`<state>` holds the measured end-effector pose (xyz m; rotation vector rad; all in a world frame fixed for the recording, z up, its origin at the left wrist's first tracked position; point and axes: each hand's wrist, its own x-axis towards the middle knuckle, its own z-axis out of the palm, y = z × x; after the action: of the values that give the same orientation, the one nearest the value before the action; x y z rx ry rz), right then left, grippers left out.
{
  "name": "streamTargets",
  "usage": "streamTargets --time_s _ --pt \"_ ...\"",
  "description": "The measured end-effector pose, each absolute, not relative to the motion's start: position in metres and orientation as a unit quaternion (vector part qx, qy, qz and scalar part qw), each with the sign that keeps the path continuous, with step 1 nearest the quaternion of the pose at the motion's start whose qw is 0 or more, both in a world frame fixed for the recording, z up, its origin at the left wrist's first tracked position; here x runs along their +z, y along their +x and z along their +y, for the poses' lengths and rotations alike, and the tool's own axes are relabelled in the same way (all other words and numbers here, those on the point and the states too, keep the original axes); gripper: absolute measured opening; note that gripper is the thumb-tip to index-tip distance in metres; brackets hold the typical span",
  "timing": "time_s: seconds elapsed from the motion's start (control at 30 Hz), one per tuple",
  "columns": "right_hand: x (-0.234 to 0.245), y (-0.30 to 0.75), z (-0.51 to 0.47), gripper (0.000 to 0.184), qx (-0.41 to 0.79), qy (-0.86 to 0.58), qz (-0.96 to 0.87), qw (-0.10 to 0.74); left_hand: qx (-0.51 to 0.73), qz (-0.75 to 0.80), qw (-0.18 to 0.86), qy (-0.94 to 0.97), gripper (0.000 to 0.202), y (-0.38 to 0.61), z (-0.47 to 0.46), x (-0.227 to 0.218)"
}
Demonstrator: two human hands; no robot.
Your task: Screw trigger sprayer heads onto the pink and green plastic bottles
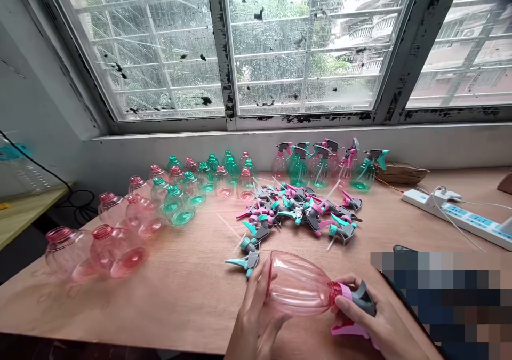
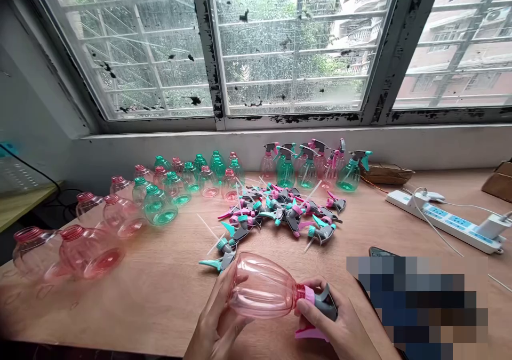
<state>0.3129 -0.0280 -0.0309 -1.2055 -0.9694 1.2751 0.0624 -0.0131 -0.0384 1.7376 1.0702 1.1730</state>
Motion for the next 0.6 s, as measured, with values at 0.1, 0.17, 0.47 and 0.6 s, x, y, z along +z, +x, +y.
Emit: streamTargets --time_s 0.1,0.17,0.47,0.6 --pt "-0.030 0.314 -0.028 0.042 0.536 -0.507 -0.418 0.530 0.476 0.399 0.425 0.658 0.085 0.062 -0.015 -0.039" --pt "-0.028 0.314 -0.029 0.037 0.508 -0.504 -0.459 0.526 0.485 0.399 0.442 0.641 0.109 0.062 -0.016 -0.038" --pt "-0.023 0.315 -0.029 0.033 0.500 -0.502 -0.490 0.507 0.433 0.428 0.398 0.686 0.104 0.059 -0.018 -0.027" --pt "-0.025 0.315 -0.029 0.036 0.503 -0.501 -0.473 0.521 0.420 0.425 0.411 0.688 0.091 0.061 -0.020 -0.030"
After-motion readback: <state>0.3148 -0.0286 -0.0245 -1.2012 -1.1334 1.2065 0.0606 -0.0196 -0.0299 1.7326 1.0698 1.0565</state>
